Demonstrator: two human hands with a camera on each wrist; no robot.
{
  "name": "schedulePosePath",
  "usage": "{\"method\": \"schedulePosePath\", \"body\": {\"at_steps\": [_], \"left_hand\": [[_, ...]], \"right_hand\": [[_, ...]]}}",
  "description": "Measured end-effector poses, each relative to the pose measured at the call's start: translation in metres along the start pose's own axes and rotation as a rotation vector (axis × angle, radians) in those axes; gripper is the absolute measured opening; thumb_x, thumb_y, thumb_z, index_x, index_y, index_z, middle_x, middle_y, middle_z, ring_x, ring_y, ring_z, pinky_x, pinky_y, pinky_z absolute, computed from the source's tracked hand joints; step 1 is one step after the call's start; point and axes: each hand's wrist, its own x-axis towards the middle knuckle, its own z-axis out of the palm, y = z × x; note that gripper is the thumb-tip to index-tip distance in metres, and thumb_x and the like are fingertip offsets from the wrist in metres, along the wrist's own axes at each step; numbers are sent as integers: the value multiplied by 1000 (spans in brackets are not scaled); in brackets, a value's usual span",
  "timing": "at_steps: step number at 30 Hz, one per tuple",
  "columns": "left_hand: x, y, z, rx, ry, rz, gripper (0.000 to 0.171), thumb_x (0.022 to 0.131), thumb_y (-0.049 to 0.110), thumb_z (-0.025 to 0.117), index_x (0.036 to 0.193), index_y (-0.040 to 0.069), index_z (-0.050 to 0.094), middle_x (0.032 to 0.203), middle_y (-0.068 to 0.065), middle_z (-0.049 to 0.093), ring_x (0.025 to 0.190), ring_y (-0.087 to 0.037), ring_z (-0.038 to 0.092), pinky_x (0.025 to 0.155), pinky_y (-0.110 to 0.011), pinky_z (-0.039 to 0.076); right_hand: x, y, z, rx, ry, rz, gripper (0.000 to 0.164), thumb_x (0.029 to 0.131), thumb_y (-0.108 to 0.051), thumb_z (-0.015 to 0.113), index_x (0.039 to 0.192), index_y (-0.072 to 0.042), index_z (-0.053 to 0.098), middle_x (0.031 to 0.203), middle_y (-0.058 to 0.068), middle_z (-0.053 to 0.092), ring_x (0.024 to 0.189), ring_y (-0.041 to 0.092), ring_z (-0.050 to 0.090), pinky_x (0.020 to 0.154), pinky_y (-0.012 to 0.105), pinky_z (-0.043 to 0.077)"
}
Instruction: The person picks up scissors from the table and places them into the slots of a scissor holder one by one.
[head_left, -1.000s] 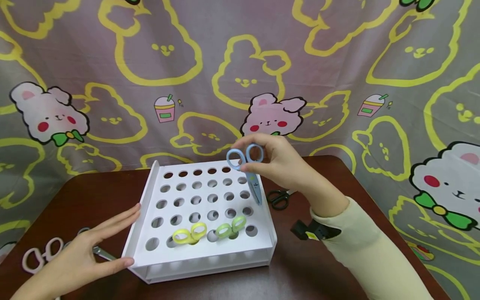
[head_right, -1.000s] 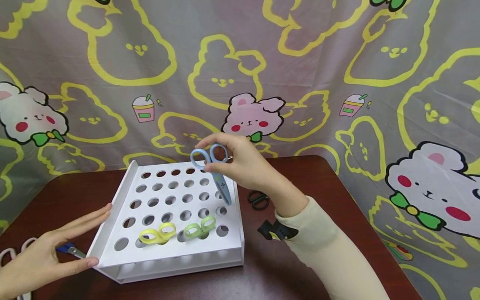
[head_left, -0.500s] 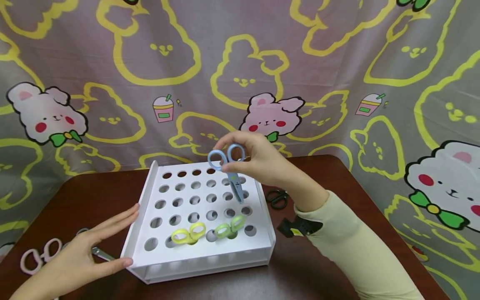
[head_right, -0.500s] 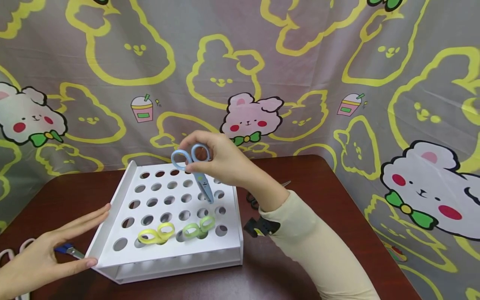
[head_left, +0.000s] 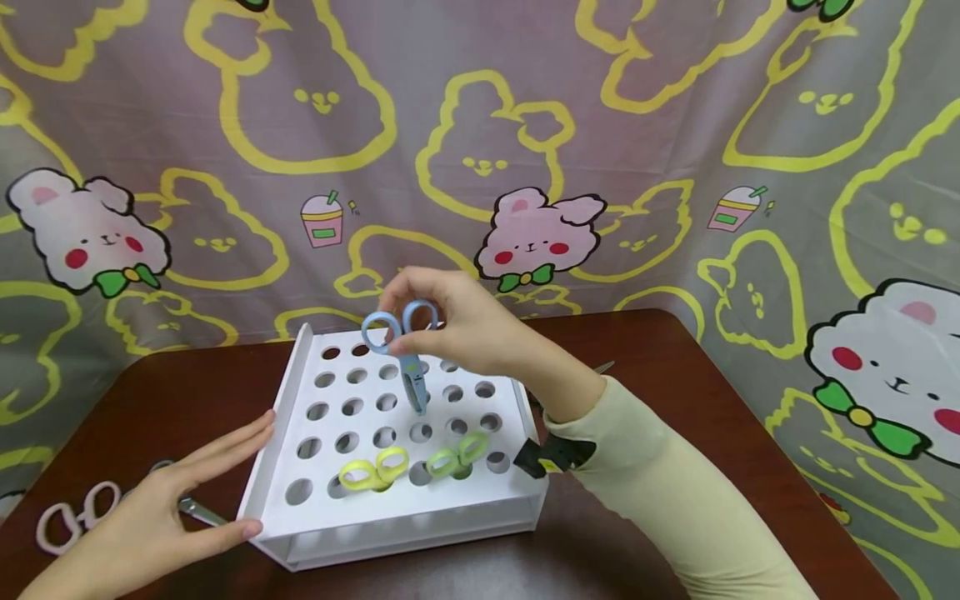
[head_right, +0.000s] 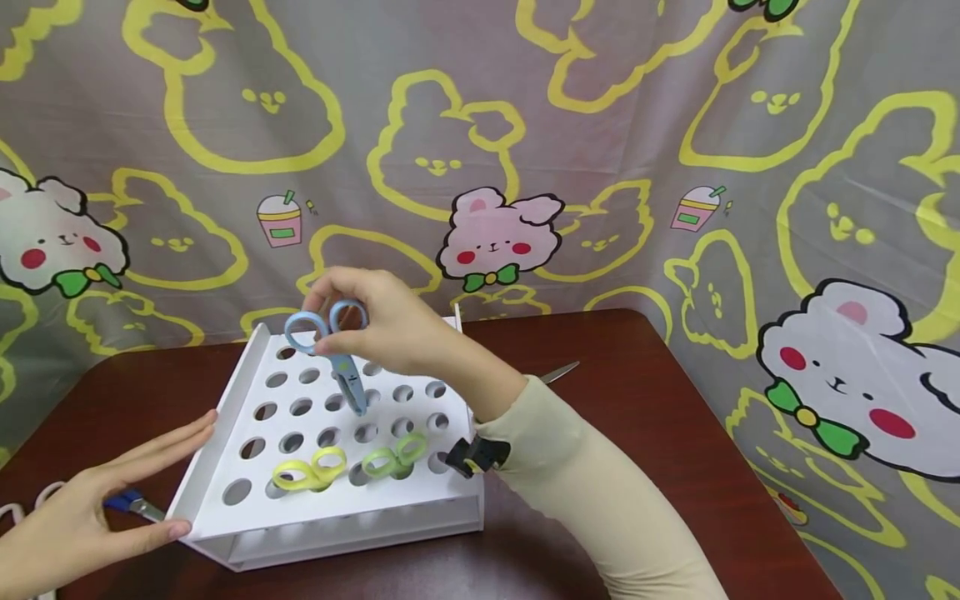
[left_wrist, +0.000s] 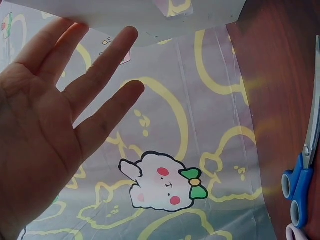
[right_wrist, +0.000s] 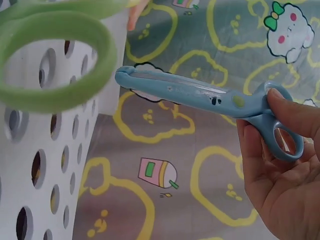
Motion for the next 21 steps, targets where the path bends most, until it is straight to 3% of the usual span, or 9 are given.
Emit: {"method": "schedulePosePath", "body": {"at_steps": [6,15,21], "left_hand": [[-2,1,-1,-12,12,9,89,71,34,89,149,34,46,155,27,35,127,29,25,84,2,28],[-2,5,0,2,10,-6,88,72,38,88,148,38,45,155,23,39,127,28,27,85,2,27],[-1,3,-1,46,-20,-51,88,73,45,86,148,42,42,155,27,36,125,31,23,82,-9,38]], "right_hand": [[6,3,12,10,-43,31,21,84,0,76,99,-5,62,91,6,66,76,15,60,73,24,52],[12,4,27,-31,-120,37,20,86,-1,75,99,-5,61,91,5,66,81,13,61,80,20,53],[12,9,34,-66,-147,52,20,85,-3,76,97,-5,60,90,6,68,82,10,60,81,18,52]]}}
